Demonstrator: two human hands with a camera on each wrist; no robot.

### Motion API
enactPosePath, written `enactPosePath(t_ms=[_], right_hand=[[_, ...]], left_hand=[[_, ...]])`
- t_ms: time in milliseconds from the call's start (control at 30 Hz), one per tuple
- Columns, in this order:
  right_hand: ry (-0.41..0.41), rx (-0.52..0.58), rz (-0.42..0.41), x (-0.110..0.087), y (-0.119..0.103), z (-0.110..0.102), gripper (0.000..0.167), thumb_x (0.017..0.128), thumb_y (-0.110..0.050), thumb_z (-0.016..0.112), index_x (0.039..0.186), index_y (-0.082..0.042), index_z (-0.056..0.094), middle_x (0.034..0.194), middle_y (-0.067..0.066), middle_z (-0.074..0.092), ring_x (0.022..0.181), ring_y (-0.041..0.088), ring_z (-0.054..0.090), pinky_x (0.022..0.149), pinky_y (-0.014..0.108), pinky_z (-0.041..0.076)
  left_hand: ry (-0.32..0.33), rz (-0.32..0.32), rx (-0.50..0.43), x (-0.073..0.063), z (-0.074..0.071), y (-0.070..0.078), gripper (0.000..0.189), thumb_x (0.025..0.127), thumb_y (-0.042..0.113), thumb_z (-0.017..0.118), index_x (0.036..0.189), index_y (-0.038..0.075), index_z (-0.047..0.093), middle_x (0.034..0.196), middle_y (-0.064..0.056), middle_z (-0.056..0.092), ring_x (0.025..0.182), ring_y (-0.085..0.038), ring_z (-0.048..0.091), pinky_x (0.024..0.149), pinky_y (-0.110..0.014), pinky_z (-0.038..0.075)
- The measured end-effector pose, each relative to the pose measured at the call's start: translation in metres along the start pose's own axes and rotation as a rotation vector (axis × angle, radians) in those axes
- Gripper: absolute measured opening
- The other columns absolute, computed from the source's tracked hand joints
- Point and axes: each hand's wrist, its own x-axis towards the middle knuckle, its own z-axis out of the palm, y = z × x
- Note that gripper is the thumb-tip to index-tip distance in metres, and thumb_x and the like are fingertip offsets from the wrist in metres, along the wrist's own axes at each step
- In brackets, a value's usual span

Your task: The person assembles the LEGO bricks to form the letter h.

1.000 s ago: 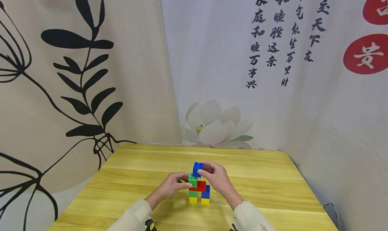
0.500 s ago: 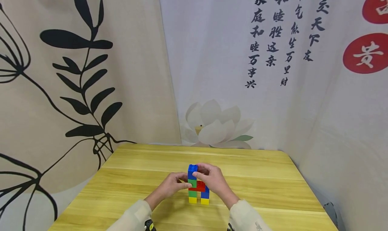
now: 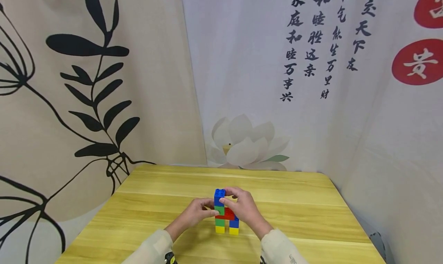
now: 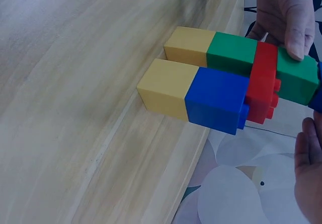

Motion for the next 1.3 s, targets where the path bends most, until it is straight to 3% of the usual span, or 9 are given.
enactPosePath(t_ms=[300,567,900,1300], right_hand=[[-0.056,0.002,0.012,0.003,-0.004,-0.006,0.043,0.091,-0.034,0.073,0.124,-0.008,0.067,0.114,0.008,0.069,0.104,0.032,0.063,0.088,0.052,0.052],[-0.059,-0.014,0.021,0.001,-0.003,-0.005,0.044,0.091,-0.036,0.073,0.125,-0.009,0.067,0.110,0.005,0.071,0.103,0.029,0.063,0.088,0.051,0.053],[-0.066,0.037,0.026,-0.003,0.004,-0.002,0.043,0.091,-0.036,0.073,0.126,-0.012,0.067,0.113,0.004,0.069,0.113,0.036,0.060,0.090,0.052,0.052],[-0.005,0.085,0.066,-0.008,0.004,0.004,0.044,0.092,-0.035,0.072,0.128,-0.011,0.066,0.119,0.007,0.068,0.116,0.034,0.060,0.091,0.052,0.052]], left_hand=[[-0.004,-0.014,0.008,0.001,0.000,0.001,0.022,0.090,0.032,0.074,0.109,0.021,0.075,0.095,0.007,0.070,0.091,-0.018,0.061,0.078,-0.034,0.050],[0.005,-0.024,0.007,0.000,0.001,-0.001,0.022,0.090,0.031,0.074,0.109,0.020,0.075,0.095,0.006,0.069,0.090,-0.018,0.060,0.076,-0.034,0.051],[-0.006,-0.029,-0.024,-0.003,0.002,-0.001,0.022,0.091,0.030,0.074,0.111,0.020,0.074,0.094,0.004,0.069,0.090,-0.021,0.060,0.075,-0.033,0.051],[0.043,-0.032,-0.065,-0.007,0.008,-0.004,0.025,0.091,0.034,0.074,0.112,0.020,0.074,0.100,0.005,0.071,0.094,-0.018,0.061,0.078,-0.035,0.051]])
